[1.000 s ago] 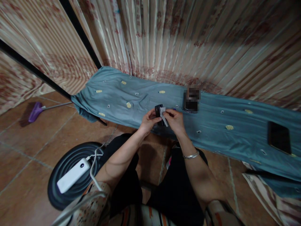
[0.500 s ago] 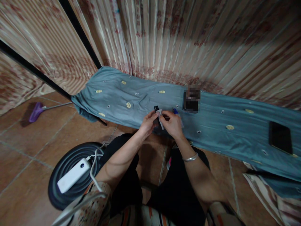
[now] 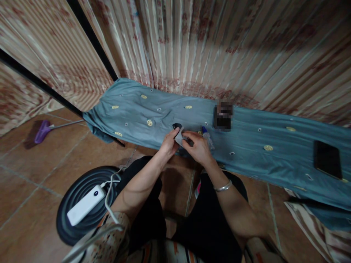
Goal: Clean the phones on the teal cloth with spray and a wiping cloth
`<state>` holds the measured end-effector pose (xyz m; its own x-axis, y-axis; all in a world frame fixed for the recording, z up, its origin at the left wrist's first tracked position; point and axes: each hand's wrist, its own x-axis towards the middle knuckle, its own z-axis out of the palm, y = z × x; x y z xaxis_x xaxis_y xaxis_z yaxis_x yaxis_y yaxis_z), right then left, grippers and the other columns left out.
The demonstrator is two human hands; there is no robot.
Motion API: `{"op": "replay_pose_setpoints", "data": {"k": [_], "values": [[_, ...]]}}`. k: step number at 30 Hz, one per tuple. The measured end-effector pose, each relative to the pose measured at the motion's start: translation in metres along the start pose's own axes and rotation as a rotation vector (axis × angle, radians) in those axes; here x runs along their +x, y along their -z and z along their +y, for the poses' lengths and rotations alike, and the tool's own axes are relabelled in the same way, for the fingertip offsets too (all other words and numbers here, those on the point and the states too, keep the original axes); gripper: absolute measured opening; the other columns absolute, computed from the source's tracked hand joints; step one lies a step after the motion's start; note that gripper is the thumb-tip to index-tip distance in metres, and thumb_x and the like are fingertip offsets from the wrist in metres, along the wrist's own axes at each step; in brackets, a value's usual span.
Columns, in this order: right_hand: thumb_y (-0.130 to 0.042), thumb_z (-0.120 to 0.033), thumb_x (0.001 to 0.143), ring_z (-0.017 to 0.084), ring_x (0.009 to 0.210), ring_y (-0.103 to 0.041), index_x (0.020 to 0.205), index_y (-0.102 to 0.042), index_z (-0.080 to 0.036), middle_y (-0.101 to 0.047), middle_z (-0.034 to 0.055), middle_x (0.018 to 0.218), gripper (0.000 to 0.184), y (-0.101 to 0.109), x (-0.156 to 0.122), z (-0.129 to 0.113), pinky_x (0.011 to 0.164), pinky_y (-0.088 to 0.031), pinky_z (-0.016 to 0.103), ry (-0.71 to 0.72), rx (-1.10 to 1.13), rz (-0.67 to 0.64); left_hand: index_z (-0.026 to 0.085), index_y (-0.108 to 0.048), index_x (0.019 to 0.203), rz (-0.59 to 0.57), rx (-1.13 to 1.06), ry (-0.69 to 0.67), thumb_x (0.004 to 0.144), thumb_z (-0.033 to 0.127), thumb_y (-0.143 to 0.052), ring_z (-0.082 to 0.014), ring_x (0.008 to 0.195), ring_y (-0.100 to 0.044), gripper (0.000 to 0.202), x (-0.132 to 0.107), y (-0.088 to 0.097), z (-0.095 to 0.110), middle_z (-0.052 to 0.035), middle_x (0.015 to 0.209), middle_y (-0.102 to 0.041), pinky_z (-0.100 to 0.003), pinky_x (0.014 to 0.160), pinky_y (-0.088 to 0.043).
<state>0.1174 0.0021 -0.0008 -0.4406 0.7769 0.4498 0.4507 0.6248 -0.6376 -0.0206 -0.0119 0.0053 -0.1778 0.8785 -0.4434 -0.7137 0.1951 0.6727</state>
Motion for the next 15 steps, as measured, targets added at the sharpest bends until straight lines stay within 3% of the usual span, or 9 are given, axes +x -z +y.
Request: {"op": "replay_pose_setpoints", "data": {"k": [2,6,11,15], "values": [[-0.060,-0.022,0.092,0.026,0.111,-0.074,0.113,-0.076,-0.023,-0.079,0.0093,0.121,0.025,-0.001,-0.003,0.000,0.102,-0.057,0.042,0.054,-0.006,-0.009,0.015,-0.069,0.077,0.054,-0.055,0.004,0.087,0.028,-0.077,-0.0095,0.058,-0.059,0.019,0.000,-0.004,0.003,0.0003,0.066,-0.068,-0.022,0.061,-0.049],[-0.061,-0.030,0.099,0.028,0.116,-0.072,0.118,-0.075,-0.023,-0.077,0.0109,0.125,0.025,0.001,-0.008,0.002,0.106,-0.056,0.047,0.099,-0.016,-0.032,0.013,-0.066,0.078,0.139,-0.154,0.066,0.104,0.026,-0.053,-0.0095,0.052,-0.058,0.032,-0.005,-0.014,0.012,-0.0017,0.061,-0.066,-0.021,0.056,-0.048],[-0.058,-0.032,0.103,0.030,0.119,-0.070,0.121,-0.076,-0.025,-0.076,0.0106,0.128,0.027,0.005,-0.010,0.003,0.110,-0.054,0.052,0.126,-0.057,-0.024,0.007,-0.070,0.097,0.127,-0.229,0.104,0.108,0.028,-0.040,-0.0134,0.054,-0.062,0.038,-0.009,-0.019,0.015,-0.0047,0.064,-0.069,-0.023,0.057,-0.049],[-0.058,-0.030,0.102,0.030,0.121,-0.069,0.120,-0.077,-0.024,-0.076,0.0106,0.130,0.026,0.006,-0.010,0.003,0.111,-0.053,0.052,0.130,-0.065,0.005,0.007,-0.071,0.100,0.108,-0.246,0.124,0.109,0.027,-0.036,-0.0129,0.051,-0.060,0.041,-0.002,-0.012,0.011,-0.0040,0.063,-0.069,-0.023,0.054,-0.047]]}}
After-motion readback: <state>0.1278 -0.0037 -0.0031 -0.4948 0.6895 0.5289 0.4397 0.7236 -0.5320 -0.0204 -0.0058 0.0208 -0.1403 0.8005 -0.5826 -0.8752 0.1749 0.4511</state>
